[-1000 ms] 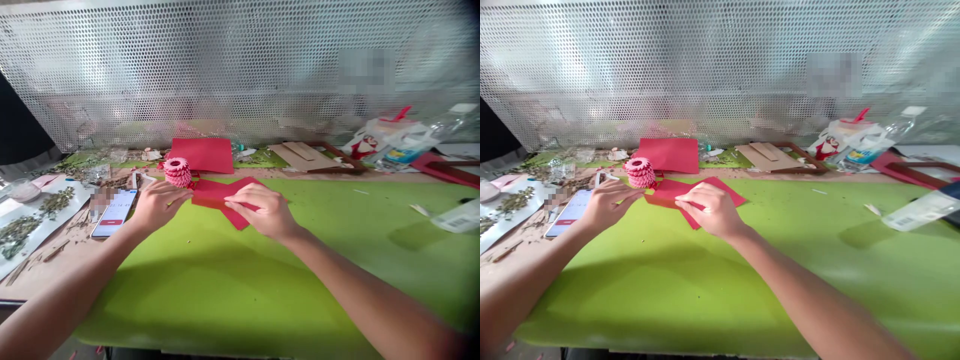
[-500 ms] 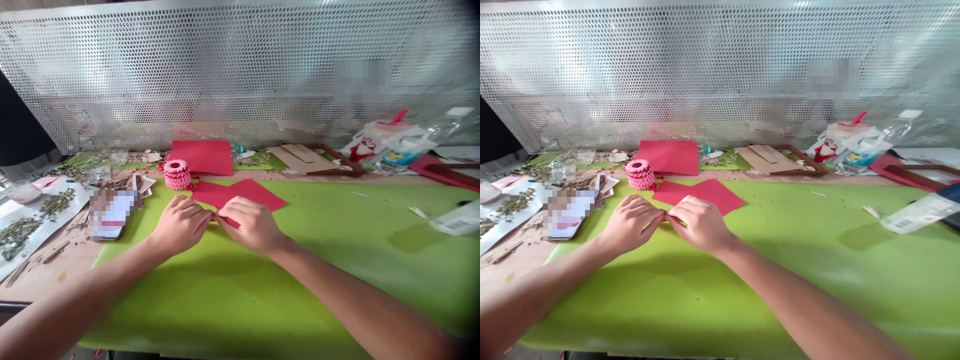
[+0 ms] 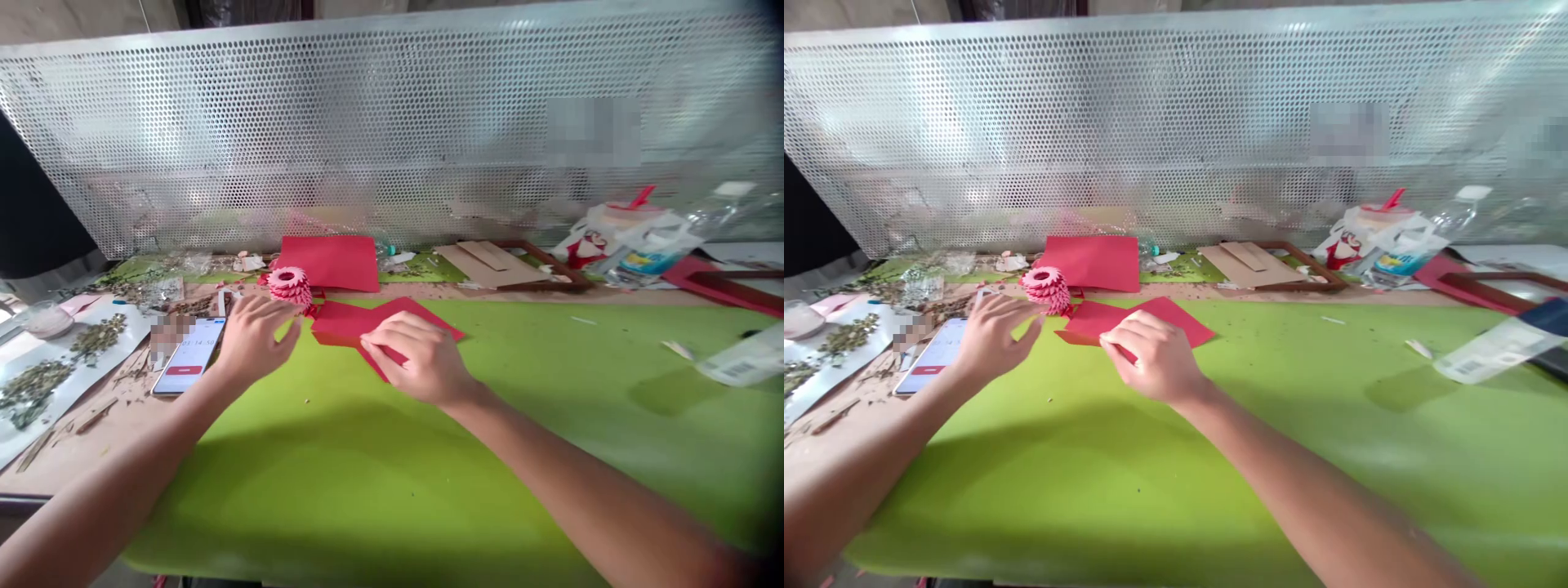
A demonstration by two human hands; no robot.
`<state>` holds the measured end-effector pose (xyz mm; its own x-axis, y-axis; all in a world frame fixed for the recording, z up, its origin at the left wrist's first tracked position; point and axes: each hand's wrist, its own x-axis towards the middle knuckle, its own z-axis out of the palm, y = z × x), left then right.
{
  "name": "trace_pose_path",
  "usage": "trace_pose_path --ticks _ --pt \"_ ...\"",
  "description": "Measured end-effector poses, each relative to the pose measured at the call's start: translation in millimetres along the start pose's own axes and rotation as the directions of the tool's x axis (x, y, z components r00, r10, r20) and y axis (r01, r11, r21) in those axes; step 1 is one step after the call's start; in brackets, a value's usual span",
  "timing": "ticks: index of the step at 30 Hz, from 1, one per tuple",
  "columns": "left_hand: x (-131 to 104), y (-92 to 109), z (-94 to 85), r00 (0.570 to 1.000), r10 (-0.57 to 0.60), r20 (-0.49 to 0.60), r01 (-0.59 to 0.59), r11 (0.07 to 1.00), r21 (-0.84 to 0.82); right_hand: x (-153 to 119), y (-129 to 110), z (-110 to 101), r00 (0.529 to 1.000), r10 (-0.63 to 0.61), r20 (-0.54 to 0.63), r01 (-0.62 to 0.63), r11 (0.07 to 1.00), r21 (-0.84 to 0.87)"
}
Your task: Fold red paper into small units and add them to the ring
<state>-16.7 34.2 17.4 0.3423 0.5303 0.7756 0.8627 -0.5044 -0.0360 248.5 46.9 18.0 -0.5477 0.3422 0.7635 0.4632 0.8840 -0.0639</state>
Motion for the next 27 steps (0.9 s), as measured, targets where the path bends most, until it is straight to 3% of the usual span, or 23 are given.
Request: trace_pose_path --ticks 2,5,10,16,20,22,27 --pt "-1 12 4.2 0.993 0.09 0.076 -0.084 0.993 -0.077 -1 0 2 1.0 -0.009 0.019 0.009 1.0 0.006" --pt "-4 30 12.6 0.98 0.175 0.095 -0.164 0.98 -0.108 -1 0 5 0.998 0.0 0.055 0.0 1.0 0.001" --pt "-7 40 17.9 0.974 0.2 0.104 -0.188 0.976 -0.113 0 -5 7 0.991 -0.018 0.133 0.024 0.999 -0.044" --pt "-7 27 11.9 0.975 0.19 0.113 -0.177 0.977 -0.115 -1 0 4 0.989 0.012 0.149 0.002 0.996 -0.093" --pt "-5 8 6.3 0.99 0.13 0.06 -0.124 0.989 -0.084 -3 21 0 0.982 0.135 0.131 -0.115 0.982 -0.151" --pt "-4 0 4.3 0.996 0.085 0.034 -0.083 0.995 -0.06 -4 27 0 0.968 0.205 0.148 -0.193 0.977 -0.088" --pt "-5 3 6.0 0.997 -0.008 0.081 0.02 0.988 -0.151 -6 13 9 0.889 0.264 0.373 -0.36 0.907 0.216"
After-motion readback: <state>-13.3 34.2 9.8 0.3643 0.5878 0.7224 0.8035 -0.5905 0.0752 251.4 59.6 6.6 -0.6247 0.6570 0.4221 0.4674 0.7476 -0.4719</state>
